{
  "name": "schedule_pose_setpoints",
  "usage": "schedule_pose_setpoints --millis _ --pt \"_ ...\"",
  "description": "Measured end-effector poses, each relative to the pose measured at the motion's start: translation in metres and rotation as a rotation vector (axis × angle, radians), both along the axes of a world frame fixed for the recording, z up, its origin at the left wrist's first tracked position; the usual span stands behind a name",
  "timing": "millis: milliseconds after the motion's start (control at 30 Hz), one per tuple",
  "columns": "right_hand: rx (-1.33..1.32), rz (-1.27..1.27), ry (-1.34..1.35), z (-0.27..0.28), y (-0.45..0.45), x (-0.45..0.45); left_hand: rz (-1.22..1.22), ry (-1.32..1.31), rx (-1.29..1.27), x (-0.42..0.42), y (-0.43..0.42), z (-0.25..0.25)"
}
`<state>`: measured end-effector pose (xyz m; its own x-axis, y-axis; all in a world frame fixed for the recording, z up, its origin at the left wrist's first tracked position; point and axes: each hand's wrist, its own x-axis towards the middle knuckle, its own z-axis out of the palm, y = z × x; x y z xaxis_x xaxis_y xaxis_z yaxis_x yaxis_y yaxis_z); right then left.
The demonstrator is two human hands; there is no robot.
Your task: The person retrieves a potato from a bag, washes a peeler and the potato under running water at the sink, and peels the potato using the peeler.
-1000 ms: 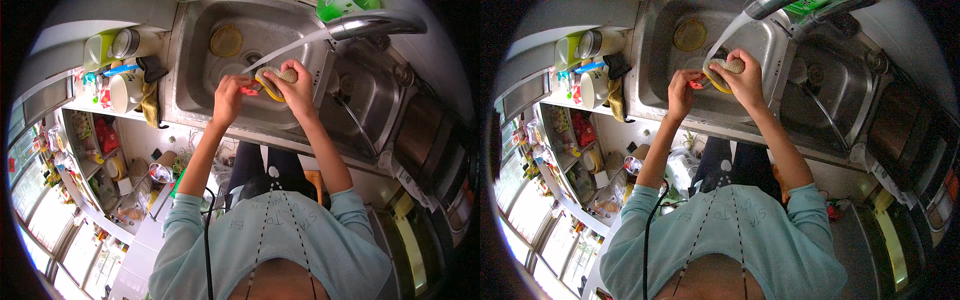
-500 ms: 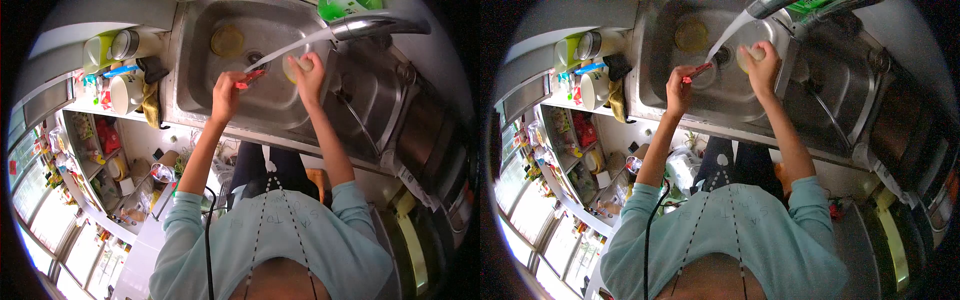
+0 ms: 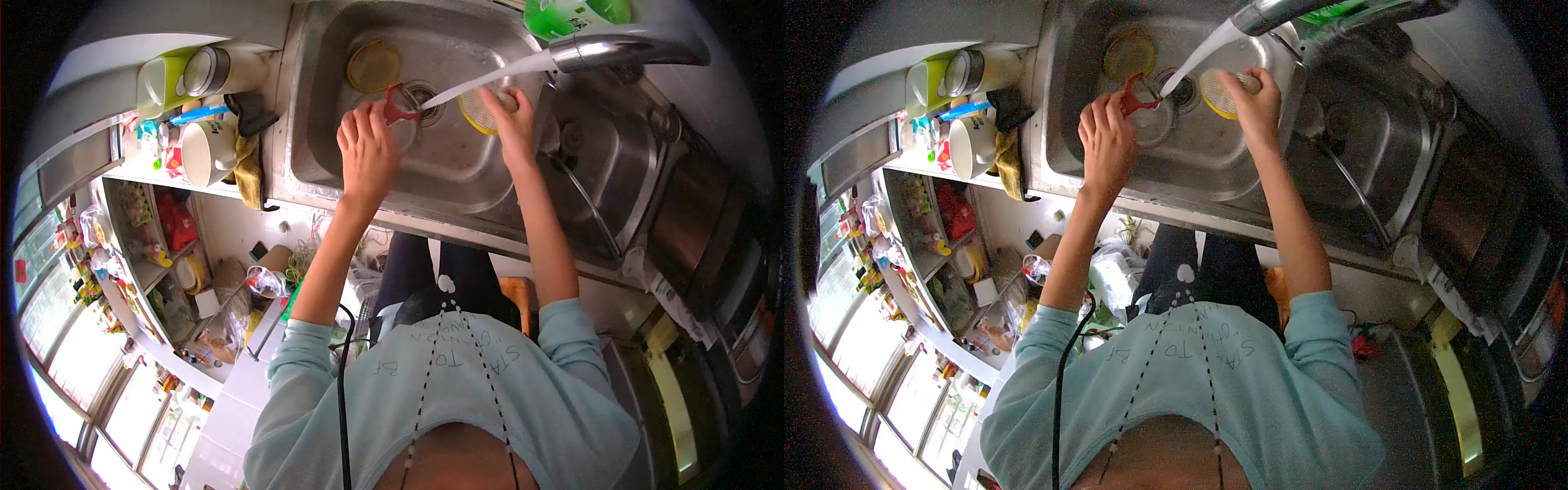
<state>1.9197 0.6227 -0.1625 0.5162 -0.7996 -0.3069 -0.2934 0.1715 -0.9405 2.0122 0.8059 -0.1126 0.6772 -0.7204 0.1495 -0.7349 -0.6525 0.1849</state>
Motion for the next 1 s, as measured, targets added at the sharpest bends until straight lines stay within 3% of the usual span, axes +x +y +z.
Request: schedule_pose_setpoints --millis 67,300,500,700,867,1000 --pt "0.197 -0.07 -0.086 0.0 0.003 -0.007 -0.04 -0.138 0.185 0.002 0.0 0.005" --pt "0.327 -0.141 -0.145 -0.004 0.006 -0.01 -0.06 0.183 0.123 0.0 -0.005 0.004" --pt "0.123 -0.043 -0.038 0.014 0.005 -0.013 -0.044 0.314 0.04 -0.012 0.003 0.014" --pt "0.152 0.075 -0.017 0.016 0.017 -0.018 -0.001 0.448 -0.125 -0.015 0.018 0.015" --pt "-0.096 0.258 0.065 0.021 0.035 0.001 0.036 0.566 -0.208 -0.018 0.02 0.014" --pt "-0.239 0.389 0.046 0.037 0.045 0.016 0.086 0.81 -0.357 -0.019 0.021 0.002"
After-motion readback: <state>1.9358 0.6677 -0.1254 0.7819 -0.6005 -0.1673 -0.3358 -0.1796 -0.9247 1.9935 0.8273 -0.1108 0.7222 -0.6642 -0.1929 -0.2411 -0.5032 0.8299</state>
